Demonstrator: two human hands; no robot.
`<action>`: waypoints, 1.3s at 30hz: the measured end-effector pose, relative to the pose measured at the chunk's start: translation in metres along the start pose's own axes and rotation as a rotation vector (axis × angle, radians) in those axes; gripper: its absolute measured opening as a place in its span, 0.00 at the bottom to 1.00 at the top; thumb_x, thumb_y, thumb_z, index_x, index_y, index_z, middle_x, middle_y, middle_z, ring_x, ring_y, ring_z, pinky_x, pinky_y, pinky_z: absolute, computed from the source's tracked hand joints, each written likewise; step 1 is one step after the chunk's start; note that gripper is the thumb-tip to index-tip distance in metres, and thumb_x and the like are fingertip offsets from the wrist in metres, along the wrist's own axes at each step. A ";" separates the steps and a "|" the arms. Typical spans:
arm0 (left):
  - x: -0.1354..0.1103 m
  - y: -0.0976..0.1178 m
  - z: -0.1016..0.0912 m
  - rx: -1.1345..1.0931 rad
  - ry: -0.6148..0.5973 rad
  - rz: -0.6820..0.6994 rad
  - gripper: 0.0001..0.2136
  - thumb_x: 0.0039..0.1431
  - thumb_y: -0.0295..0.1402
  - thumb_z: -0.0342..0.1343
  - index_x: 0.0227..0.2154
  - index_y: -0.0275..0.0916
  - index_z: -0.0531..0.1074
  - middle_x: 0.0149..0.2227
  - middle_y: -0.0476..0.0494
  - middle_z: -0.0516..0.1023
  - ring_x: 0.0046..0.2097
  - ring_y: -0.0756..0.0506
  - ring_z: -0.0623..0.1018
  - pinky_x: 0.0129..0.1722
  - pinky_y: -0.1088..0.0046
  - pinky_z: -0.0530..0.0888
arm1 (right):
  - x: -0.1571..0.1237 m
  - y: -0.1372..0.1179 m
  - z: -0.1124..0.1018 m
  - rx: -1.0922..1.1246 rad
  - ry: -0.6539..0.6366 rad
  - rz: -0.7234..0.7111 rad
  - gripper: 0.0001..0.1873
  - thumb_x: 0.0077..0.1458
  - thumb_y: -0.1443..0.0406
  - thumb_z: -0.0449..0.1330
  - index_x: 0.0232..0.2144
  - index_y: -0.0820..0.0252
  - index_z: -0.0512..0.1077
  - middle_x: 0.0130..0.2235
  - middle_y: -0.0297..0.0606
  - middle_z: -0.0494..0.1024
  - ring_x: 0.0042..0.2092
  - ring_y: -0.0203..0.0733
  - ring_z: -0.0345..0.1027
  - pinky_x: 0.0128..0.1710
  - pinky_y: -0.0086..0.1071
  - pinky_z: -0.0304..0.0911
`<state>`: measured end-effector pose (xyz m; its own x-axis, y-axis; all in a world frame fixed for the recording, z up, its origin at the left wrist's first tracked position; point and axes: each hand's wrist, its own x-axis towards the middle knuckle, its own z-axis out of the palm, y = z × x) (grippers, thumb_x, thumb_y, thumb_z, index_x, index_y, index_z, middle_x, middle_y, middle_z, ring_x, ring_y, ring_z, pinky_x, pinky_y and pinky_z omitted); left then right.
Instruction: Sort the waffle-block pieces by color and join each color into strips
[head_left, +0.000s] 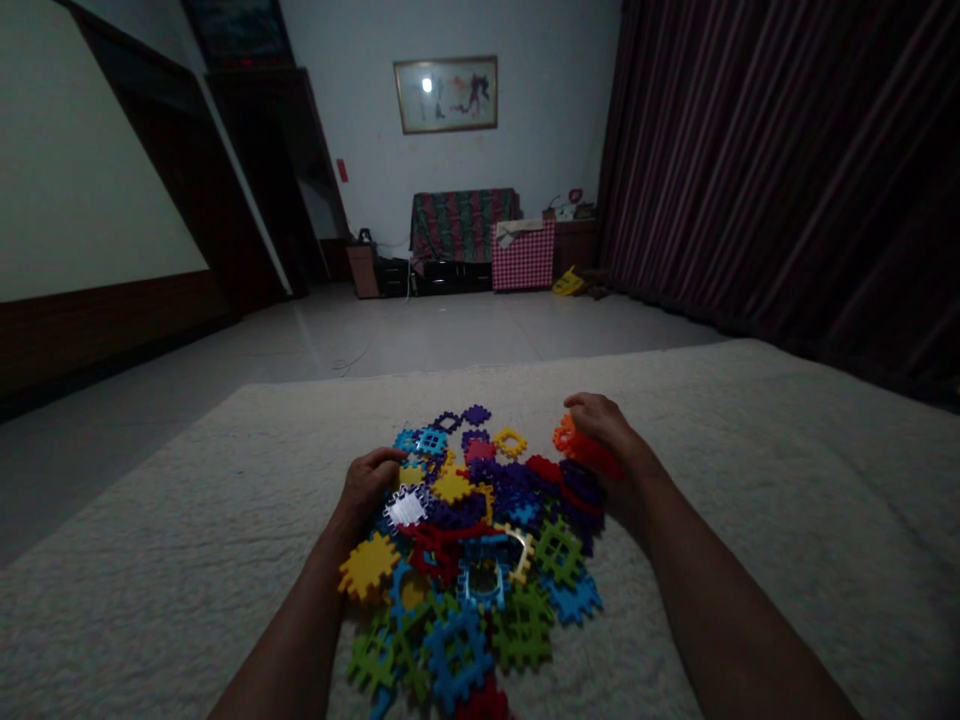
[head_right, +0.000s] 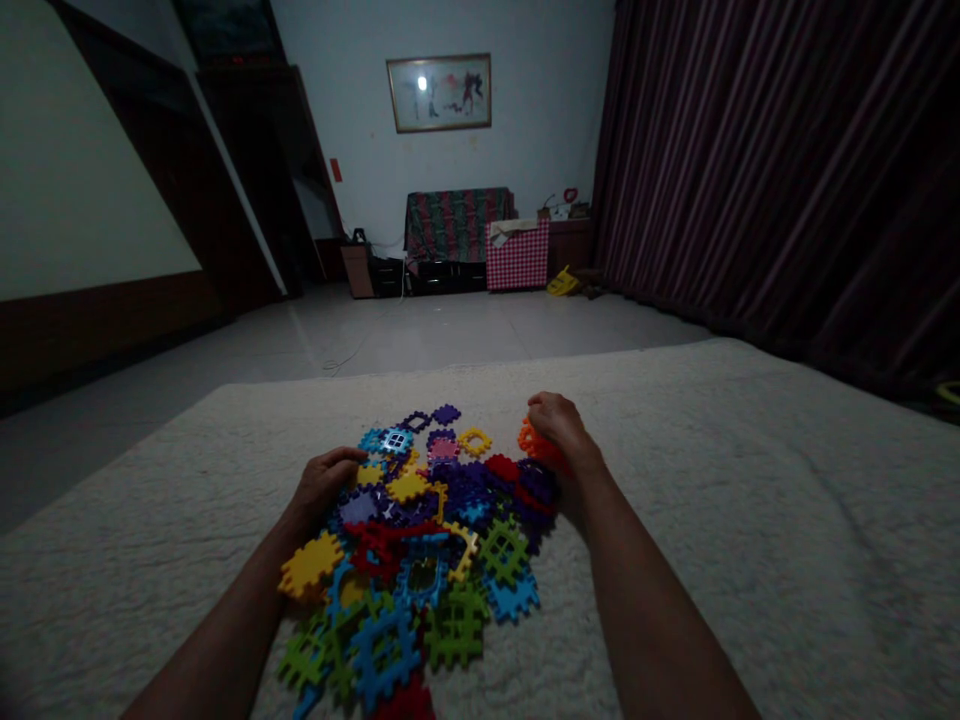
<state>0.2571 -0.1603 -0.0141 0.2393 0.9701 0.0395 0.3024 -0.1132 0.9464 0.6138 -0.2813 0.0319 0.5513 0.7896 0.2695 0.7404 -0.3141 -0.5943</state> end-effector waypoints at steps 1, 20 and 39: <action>0.001 -0.001 0.000 0.001 0.002 0.002 0.18 0.35 0.38 0.53 0.30 0.35 0.79 0.18 0.53 0.69 0.21 0.51 0.65 0.22 0.75 0.62 | 0.000 0.004 -0.005 -0.074 0.008 0.039 0.13 0.47 0.73 0.56 0.34 0.63 0.78 0.37 0.50 0.80 0.44 0.50 0.74 0.45 0.40 0.66; 0.007 -0.010 0.002 -0.002 0.003 0.035 0.19 0.35 0.36 0.51 0.30 0.35 0.80 0.20 0.50 0.73 0.24 0.49 0.69 0.25 0.74 0.65 | -0.091 -0.029 -0.024 -0.011 -0.427 -0.309 0.22 0.56 0.56 0.60 0.52 0.55 0.73 0.51 0.46 0.77 0.48 0.49 0.73 0.47 0.41 0.68; 0.006 -0.007 0.004 -0.032 -0.002 0.023 0.20 0.36 0.36 0.51 0.31 0.35 0.81 0.18 0.50 0.71 0.23 0.49 0.68 0.25 0.74 0.65 | -0.160 -0.015 0.052 0.015 0.022 -0.458 0.23 0.56 0.64 0.56 0.55 0.58 0.70 0.60 0.49 0.69 0.64 0.61 0.53 0.62 0.65 0.52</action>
<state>0.2599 -0.1549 -0.0220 0.2475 0.9670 0.0611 0.2673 -0.1287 0.9550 0.4942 -0.3760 -0.0413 0.1763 0.8341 0.5227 0.9040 0.0729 -0.4212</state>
